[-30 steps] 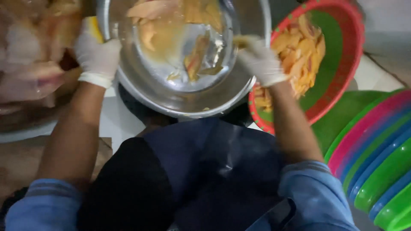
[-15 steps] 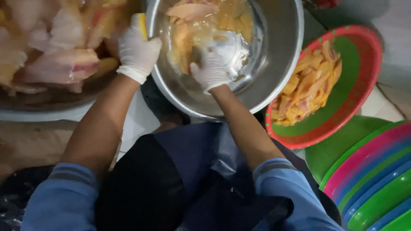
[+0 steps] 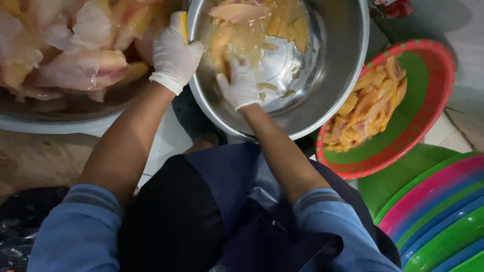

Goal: Washing and sorting fish fillets from a large metal bowl into a plastic basket.

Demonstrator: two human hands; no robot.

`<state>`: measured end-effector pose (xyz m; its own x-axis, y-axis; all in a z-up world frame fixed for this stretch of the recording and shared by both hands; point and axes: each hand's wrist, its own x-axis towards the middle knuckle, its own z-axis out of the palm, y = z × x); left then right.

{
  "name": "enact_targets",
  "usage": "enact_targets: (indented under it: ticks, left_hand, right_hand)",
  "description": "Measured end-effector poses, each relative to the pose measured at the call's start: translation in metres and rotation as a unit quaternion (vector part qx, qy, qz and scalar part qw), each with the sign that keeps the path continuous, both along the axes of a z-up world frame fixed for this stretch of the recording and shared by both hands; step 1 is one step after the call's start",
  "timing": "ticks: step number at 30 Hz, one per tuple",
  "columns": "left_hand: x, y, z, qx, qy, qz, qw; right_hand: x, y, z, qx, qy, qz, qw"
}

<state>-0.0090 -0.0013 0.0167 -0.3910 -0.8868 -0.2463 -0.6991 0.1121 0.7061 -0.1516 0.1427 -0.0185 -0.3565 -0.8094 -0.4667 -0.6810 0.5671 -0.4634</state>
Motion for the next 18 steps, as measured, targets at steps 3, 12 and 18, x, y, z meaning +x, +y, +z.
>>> enact_targets:
  ticks: [3,12,18]
  left_hand:
    - [0.001,0.0,0.0,-0.026,-0.014,-0.005,1.0]
    - [0.0,-0.001,-0.002,-0.054,-0.032,-0.002,0.998]
    - [0.001,-0.001,-0.001,-0.097,-0.035,-0.005,0.995]
  right_hand:
    - [0.019,0.0,0.014,0.04,-0.091,0.004,0.995]
    - [0.003,0.027,0.042,0.147,-0.404,-0.036,0.902]
    - [0.006,0.037,0.071,0.098,-0.488,-0.051,0.866]
